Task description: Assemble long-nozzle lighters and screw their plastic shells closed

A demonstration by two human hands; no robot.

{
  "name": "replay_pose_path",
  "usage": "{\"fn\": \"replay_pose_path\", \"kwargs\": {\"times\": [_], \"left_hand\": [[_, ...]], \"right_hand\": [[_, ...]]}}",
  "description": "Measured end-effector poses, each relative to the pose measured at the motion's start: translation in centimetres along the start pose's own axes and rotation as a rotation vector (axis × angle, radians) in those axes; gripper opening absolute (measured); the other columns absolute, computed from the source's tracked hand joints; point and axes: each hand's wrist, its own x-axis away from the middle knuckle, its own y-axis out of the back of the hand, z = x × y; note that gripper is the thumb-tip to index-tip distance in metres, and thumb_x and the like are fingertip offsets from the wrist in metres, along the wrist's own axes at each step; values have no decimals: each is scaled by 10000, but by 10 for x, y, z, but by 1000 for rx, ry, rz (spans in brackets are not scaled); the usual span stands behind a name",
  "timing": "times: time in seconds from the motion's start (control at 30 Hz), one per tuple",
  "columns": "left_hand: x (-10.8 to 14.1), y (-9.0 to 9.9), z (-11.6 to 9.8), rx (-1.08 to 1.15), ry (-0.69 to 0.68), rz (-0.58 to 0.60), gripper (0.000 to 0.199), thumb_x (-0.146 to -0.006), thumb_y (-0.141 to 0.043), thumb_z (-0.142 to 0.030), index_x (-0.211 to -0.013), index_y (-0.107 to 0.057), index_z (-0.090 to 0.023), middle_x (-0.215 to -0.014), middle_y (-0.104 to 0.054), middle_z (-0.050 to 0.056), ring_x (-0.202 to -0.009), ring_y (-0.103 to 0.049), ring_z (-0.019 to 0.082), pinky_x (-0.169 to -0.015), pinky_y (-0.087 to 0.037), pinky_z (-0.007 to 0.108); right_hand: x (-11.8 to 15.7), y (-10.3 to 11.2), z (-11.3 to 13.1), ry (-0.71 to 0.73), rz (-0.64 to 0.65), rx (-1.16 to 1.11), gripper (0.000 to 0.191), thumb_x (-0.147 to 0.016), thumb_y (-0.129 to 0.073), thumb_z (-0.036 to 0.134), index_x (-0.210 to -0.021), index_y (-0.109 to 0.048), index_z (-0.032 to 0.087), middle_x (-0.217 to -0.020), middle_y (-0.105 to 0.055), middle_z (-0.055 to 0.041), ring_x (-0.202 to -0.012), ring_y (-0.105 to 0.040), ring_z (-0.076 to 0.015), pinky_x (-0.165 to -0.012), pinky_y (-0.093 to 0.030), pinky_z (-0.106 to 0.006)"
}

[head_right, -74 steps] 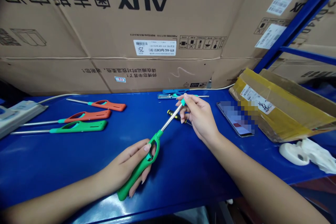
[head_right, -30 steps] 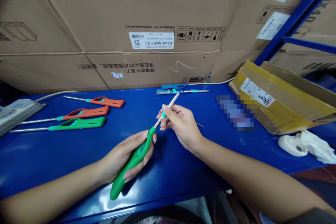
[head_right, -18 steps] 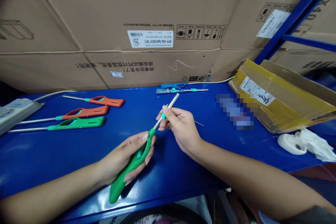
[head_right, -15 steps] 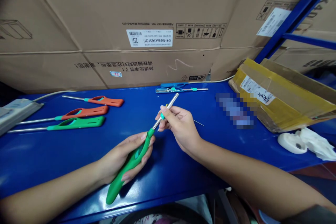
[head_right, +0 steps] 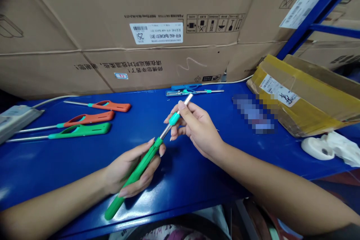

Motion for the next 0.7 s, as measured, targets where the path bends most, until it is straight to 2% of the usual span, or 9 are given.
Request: {"fn": "replay_pose_path", "kwargs": {"times": [0.13, 0.4, 0.6, 0.7], "left_hand": [[-2, -3, 2, -56, -79, -74, 330, -1037, -444, -347, -899, -631, -113, -716, -715, 84, -347, -591, 104, -323, -433, 137], [1, -4, 8, -57, -106, -85, 306, -1028, -461, -336, -889, -615, -112, -673, -692, 73, -343, -578, 115, -324, -421, 157], [1, -4, 9, -62, -102, -92, 310, -1028, -459, -351, -882, -608, -121, -648, -658, 48, -329, -551, 102, -312, -398, 148], [0, -3, 9, -60, -107, -75, 308, -1028, -454, -363, -889, -599, -129, -648, -649, 38, -330, -553, 103, -316, -419, 154]], "right_hand": [[4, -3, -4, 16, -13, 37, 306, -918, -676, 467, -829, -645, 176, -778, -725, -4, -496, -621, -70, -503, -547, -200], [5, -4, -10, 41, -4, 23, 297, -938, -650, 451, -821, -650, 178, -863, -755, -28, -474, -609, -68, -475, -535, -211], [6, -7, -14, 43, -48, 12, 303, -913, -669, 476, -811, -637, 192, -866, -769, -42, -458, -587, -80, -443, -510, -225], [10, -10, -17, 24, -23, 28, 300, -932, -649, 471, -830, -670, 190, -869, -766, -49, -484, -574, -80, -492, -529, -245]]}}
